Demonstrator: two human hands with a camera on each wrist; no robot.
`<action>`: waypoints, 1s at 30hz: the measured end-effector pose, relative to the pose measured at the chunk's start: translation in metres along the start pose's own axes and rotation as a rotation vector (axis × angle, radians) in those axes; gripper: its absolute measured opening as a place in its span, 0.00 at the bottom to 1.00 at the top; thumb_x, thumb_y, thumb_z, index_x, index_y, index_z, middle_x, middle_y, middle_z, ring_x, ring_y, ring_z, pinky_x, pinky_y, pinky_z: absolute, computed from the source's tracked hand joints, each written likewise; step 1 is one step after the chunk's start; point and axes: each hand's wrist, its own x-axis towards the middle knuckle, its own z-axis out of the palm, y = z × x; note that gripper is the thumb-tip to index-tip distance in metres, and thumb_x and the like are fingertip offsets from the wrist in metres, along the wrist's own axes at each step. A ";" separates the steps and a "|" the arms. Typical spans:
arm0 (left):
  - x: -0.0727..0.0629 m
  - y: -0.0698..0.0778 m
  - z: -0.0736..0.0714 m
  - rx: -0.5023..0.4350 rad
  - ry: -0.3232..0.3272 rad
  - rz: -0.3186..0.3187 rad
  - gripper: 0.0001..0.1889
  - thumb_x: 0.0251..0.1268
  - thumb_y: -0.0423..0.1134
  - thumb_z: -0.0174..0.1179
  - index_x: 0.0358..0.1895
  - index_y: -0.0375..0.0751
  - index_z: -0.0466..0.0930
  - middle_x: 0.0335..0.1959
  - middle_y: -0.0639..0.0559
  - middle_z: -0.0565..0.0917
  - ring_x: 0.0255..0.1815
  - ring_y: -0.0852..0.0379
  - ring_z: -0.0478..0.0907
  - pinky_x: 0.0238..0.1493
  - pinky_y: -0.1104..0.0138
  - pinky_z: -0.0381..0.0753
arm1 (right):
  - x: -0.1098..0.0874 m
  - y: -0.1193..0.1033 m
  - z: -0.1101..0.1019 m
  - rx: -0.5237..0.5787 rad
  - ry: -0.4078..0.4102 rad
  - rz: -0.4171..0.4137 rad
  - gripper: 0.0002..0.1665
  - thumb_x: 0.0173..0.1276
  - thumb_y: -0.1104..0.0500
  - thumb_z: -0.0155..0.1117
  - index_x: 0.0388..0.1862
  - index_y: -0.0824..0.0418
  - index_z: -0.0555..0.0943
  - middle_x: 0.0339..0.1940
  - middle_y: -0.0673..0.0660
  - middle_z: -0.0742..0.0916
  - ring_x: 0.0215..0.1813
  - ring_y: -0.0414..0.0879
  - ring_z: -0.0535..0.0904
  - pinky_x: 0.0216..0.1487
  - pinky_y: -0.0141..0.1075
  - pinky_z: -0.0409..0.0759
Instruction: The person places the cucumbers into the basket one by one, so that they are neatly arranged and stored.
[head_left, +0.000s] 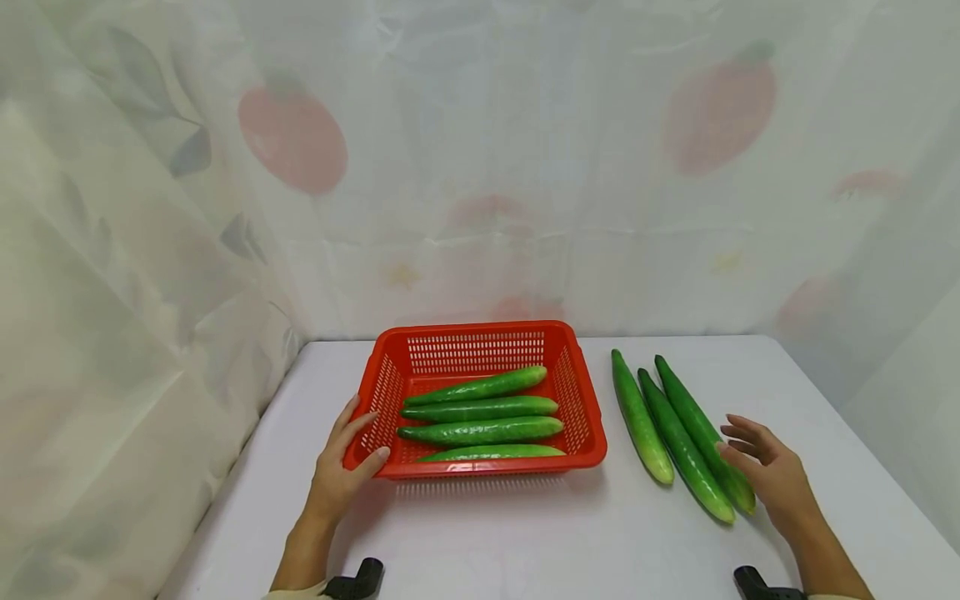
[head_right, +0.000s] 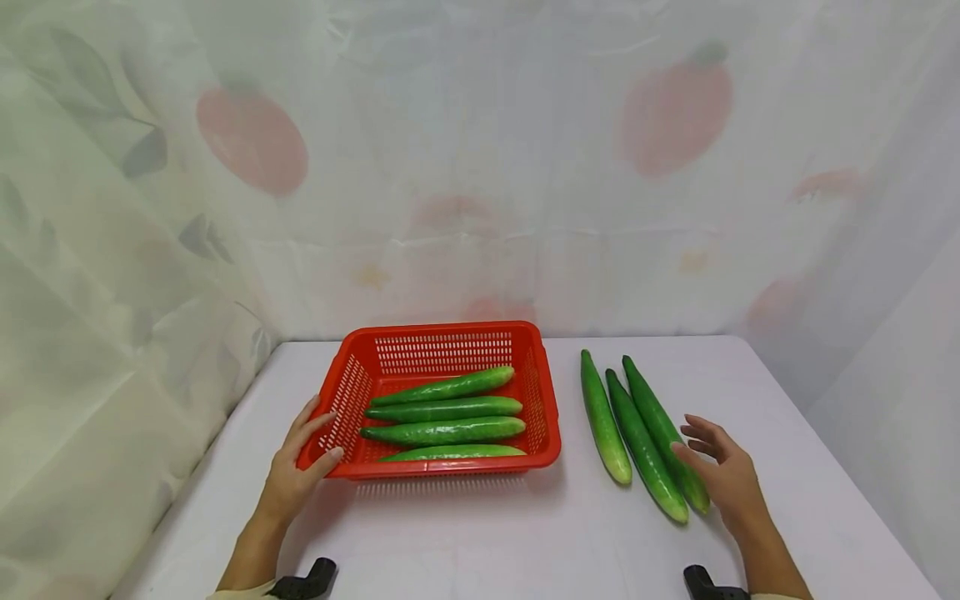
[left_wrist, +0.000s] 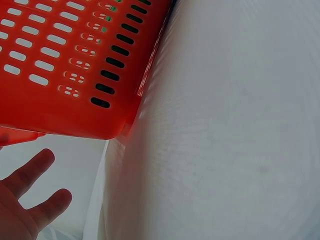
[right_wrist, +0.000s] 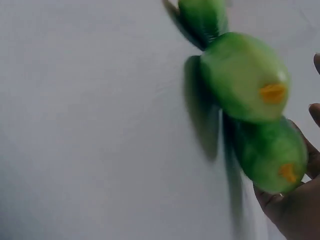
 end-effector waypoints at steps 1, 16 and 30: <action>0.000 0.000 0.000 -0.003 -0.001 0.001 0.27 0.58 0.38 0.66 0.63 0.39 0.74 0.75 0.53 0.56 0.72 0.51 0.53 0.56 0.79 0.63 | 0.000 0.002 0.001 -0.005 -0.007 0.008 0.37 0.70 0.49 0.62 0.71 0.64 0.64 0.59 0.64 0.77 0.50 0.28 0.69 0.42 0.19 0.69; 0.000 0.000 -0.001 0.001 -0.004 -0.005 0.28 0.58 0.38 0.66 0.64 0.39 0.74 0.75 0.54 0.55 0.72 0.51 0.53 0.56 0.79 0.63 | 0.006 0.010 0.012 -0.111 -0.068 0.045 0.41 0.68 0.47 0.64 0.70 0.69 0.63 0.60 0.77 0.73 0.58 0.70 0.69 0.52 0.61 0.68; -0.001 -0.001 0.000 -0.010 -0.006 -0.007 0.28 0.58 0.38 0.66 0.64 0.39 0.74 0.75 0.54 0.55 0.73 0.51 0.52 0.56 0.78 0.62 | 0.007 0.005 0.015 -0.232 0.037 0.163 0.36 0.68 0.47 0.64 0.63 0.71 0.70 0.57 0.76 0.76 0.60 0.73 0.67 0.56 0.63 0.64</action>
